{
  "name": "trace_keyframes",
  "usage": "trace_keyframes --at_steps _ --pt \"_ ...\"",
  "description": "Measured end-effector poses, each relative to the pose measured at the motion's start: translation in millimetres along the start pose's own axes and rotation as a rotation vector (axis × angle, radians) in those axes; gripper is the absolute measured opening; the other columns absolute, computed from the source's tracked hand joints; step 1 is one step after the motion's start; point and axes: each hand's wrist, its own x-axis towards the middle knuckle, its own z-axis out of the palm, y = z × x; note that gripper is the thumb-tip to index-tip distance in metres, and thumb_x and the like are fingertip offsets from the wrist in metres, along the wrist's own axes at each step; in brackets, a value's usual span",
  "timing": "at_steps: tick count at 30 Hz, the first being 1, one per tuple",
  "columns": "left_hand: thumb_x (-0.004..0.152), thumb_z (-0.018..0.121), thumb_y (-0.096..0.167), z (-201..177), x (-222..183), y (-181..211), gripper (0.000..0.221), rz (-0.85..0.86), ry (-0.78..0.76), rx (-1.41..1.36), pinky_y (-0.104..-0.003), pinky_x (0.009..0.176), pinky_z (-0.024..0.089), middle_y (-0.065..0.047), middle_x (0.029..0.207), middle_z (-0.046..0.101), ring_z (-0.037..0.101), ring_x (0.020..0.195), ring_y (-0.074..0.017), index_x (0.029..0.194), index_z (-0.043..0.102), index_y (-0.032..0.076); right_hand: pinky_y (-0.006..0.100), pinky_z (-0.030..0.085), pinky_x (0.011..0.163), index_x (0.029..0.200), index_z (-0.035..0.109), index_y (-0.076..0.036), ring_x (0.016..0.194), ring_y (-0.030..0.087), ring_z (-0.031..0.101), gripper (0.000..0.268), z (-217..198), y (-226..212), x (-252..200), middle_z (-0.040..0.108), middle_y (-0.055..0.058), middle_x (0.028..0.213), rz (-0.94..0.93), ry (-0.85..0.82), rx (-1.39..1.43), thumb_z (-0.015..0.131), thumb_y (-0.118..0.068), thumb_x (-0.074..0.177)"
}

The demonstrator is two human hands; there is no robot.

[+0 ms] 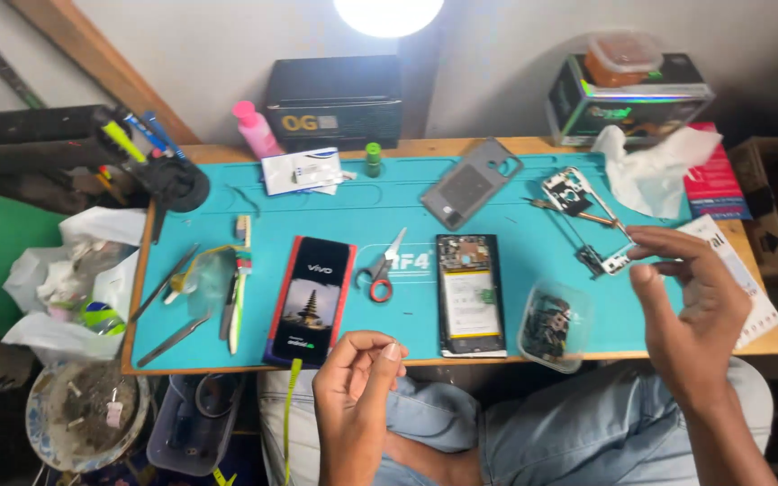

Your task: Disassembling and inspecting the internal components and frame of a mobile phone during a repair process.

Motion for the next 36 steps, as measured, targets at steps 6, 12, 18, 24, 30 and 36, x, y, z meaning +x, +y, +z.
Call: trace_keyframes --at_steps 6,12,18,24,30,36 --pt "0.087 0.079 0.002 74 1 7 0.003 0.155 -0.115 0.463 -0.023 0.058 0.044 0.000 0.076 0.070 0.053 0.066 -0.0080 0.090 0.080 0.003 0.049 0.046 0.116 0.155 0.048 0.000 0.141 0.034 0.053 0.122 -12 45 -38 0.055 0.018 0.155 -0.013 -0.226 -0.084 0.088 -0.055 0.054" --pt "0.084 0.079 -0.001 135 4 -2 0.008 0.394 -0.274 0.735 -0.025 0.050 0.044 0.000 0.074 0.067 0.051 0.057 -0.0092 0.088 0.076 0.005 0.051 0.038 0.120 0.162 0.039 -0.001 0.142 0.037 0.052 0.143 -5 76 -56 0.054 0.017 0.158 -0.038 -0.339 -0.169 0.102 -0.057 0.047" --pt "0.083 0.080 0.000 157 16 -24 0.011 0.434 -0.296 0.895 -0.026 0.047 0.041 0.001 0.074 0.065 0.049 0.055 -0.0091 0.091 0.076 0.007 0.048 0.038 0.114 0.159 0.047 -0.003 0.133 0.035 0.054 0.127 -9 85 -55 0.060 0.016 0.146 -0.042 -0.352 -0.178 0.098 -0.059 0.058" --pt "0.085 0.081 0.003 167 25 -33 0.009 0.435 -0.309 0.978 -0.027 0.048 0.041 0.002 0.073 0.062 0.047 0.056 -0.0099 0.091 0.077 0.008 0.048 0.042 0.112 0.156 0.052 -0.004 0.134 0.033 0.055 0.115 -22 92 -44 0.064 0.013 0.141 0.017 -0.453 -0.113 0.098 -0.051 0.062" --pt "0.089 0.077 0.000 174 26 -36 0.012 0.458 -0.307 1.004 -0.028 0.051 0.045 -0.002 0.081 0.066 0.055 0.060 -0.0117 0.099 0.077 0.005 0.048 0.042 0.110 0.155 0.056 -0.007 0.133 0.032 0.057 0.112 -24 102 -44 0.068 0.012 0.138 0.034 -0.452 -0.084 0.097 -0.048 0.059" --pt "0.092 0.077 0.013 168 10 -47 0.028 0.586 -0.365 1.143 -0.048 0.100 0.045 -0.023 0.142 0.053 0.051 0.122 -0.0365 0.118 0.078 0.004 0.046 0.043 0.106 0.158 0.053 -0.010 0.130 0.030 0.060 0.113 -28 103 -43 0.068 0.011 0.144 0.064 -0.472 -0.026 0.093 -0.034 0.056"
